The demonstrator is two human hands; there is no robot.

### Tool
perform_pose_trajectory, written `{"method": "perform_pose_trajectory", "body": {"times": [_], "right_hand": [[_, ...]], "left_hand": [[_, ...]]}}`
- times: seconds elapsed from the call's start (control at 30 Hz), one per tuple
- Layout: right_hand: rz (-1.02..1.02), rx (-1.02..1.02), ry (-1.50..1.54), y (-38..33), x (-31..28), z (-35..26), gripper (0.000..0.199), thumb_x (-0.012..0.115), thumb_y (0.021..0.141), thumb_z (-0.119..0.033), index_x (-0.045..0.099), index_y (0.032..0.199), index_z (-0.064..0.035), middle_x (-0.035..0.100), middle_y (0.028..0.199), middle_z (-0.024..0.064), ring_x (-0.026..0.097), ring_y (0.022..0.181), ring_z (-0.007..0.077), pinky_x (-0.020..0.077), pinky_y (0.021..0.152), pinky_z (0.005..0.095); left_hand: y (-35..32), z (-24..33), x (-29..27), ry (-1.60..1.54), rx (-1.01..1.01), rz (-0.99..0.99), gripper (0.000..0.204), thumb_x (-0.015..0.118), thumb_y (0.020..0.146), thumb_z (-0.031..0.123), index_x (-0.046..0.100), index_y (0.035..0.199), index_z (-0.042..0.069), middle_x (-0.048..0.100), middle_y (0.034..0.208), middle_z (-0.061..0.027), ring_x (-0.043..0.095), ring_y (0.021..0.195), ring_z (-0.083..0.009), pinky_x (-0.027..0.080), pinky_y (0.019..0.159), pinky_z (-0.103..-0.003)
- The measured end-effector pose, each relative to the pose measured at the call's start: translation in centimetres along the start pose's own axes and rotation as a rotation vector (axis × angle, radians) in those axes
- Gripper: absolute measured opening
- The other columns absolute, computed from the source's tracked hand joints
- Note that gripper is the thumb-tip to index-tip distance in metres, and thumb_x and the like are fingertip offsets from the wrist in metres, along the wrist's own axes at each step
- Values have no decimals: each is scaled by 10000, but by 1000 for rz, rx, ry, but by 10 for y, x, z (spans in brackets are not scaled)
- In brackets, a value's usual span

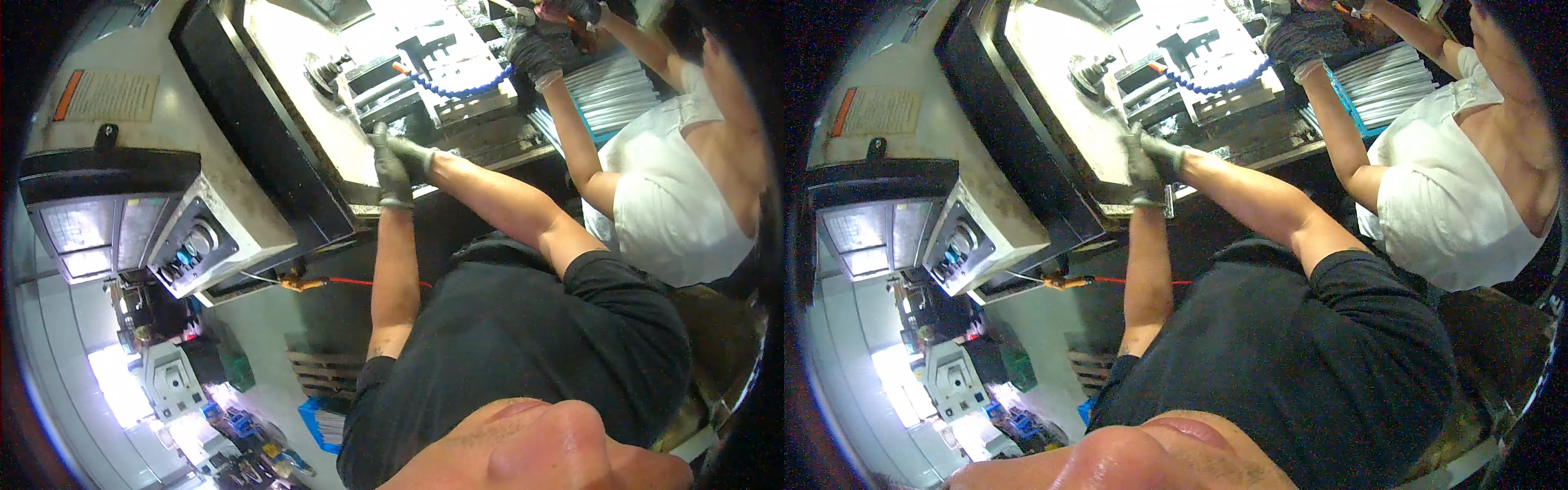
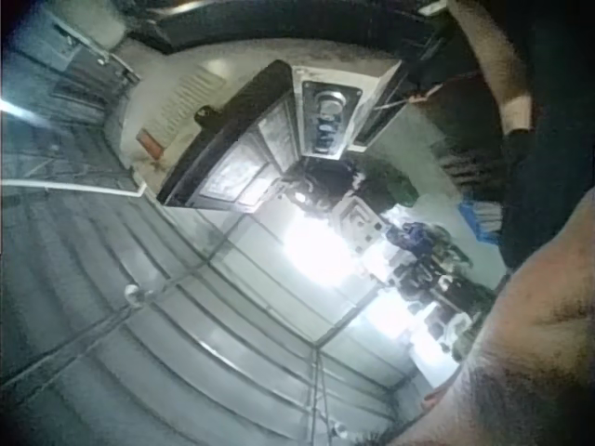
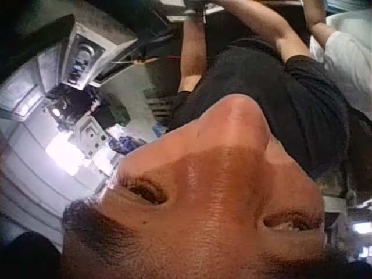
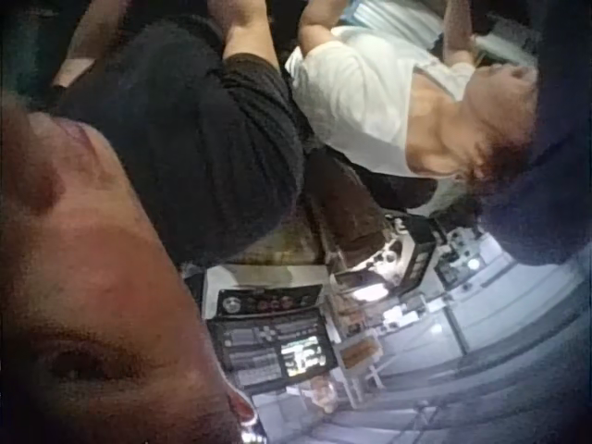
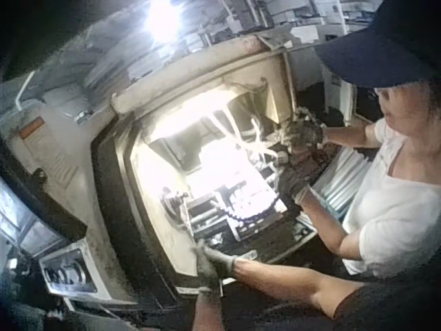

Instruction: The operator is setting up and monitoring a CNC lathe for metal parts fabrication, assisted by another person.

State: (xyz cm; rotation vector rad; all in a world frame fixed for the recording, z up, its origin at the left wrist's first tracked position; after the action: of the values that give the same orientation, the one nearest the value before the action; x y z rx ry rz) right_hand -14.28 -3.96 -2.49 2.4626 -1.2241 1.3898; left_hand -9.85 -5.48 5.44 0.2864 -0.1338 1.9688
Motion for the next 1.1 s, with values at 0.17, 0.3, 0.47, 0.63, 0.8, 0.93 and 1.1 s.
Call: {"method": "perform_pose_trajectory", "body": {"times": [0.17, 0.3, 0.47, 0.63, 0.8, 0.93, 1.1], "right_hand": [[-17, -130, -172, -32, 55, -62, 913, 316, 991, -745, 445, 1496, 4, 506, 1482, 185, 474, 1341, 263, 336, 1130, 396], [-29, -787, -961, -59, 64, -82, 750, 301, 1068, -596, 434, 1497, 3, 446, 1539, 220, 385, 1450, 291, 286, 1192, 417], [121, -281, -1018, -52, 0, -30, 699, 300, 1069, -555, 485, 1435, 12, 506, 1474, 238, 455, 1390, 378, 357, 1152, 411], [96, -424, -878, -60, 42, -41, 703, 356, 1058, -563, 497, 1434, 14, 497, 1486, 243, 455, 1401, 367, 334, 1166, 403], [-67, -753, -516, -68, 92, -104, 665, 404, 1072, -493, 422, 1494, 20, 471, 1529, 182, 460, 1409, 279, 348, 1173, 389], [-201, -802, -207, -89, 120, -155, 651, 392, 1082, -476, 407, 1502, 22, 462, 1534, 157, 463, 1406, 272, 344, 1183, 397], [-102, -948, 35, -151, 99, -224, 657, 433, 1070, -489, 446, 1466, 35, 514, 1479, 167, 508, 1364, 286, 405, 1137, 423]], "left_hand": [[-17, -82, -57, -42, -286, 71, 653, 357, 1081, 542, 439, 1511, 58, 497, 1496, -91, 428, 1391, -216, 305, 1176, -383], [-16, -42, -20, -489, -148, -174, 656, 375, 1074, 535, 372, 1543, 76, 440, 1540, -104, 398, 1417, -249, 274, 1203, -400], [-43, 52, 4, -96, -118, 38, 593, 382, 1096, 408, 368, 1509, -18, 438, 1511, -170, 408, 1419, -275, 284, 1199, -422], [-102, 159, 0, 423, 500, 18, 473, 449, 1082, 277, 461, 1429, -44, 569, 1309, -183, 583, 1161, -260, 467, 1004, -406], [-140, 193, -11, 716, 921, 52, 298, 549, 1043, 216, 672, 1129, -42, 667, 837, -102, 597, 743, -207, 515, 674, -341], [-122, 170, -49, 827, 790, 56, 290, 563, 1038, 210, 692, 1051, -50, 668, 838, -124, 645, 711, -209, 516, 634, -312], [-118, 158, -58, 810, 877, 67, 288, 549, 1040, 201, 692, 1016, -48, 670, 816, -125, 657, 682, -209, 516, 617, -307]]}}
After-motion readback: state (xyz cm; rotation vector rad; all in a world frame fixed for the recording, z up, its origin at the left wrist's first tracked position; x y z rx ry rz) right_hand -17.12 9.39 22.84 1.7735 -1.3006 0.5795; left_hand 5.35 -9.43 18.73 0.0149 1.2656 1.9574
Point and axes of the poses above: each hand's wrist, its own y-axis towards the middle knuckle, its own x-axis out of the palm, z = x × y, the point moved 6 cm from there along y, towards the middle knuckle
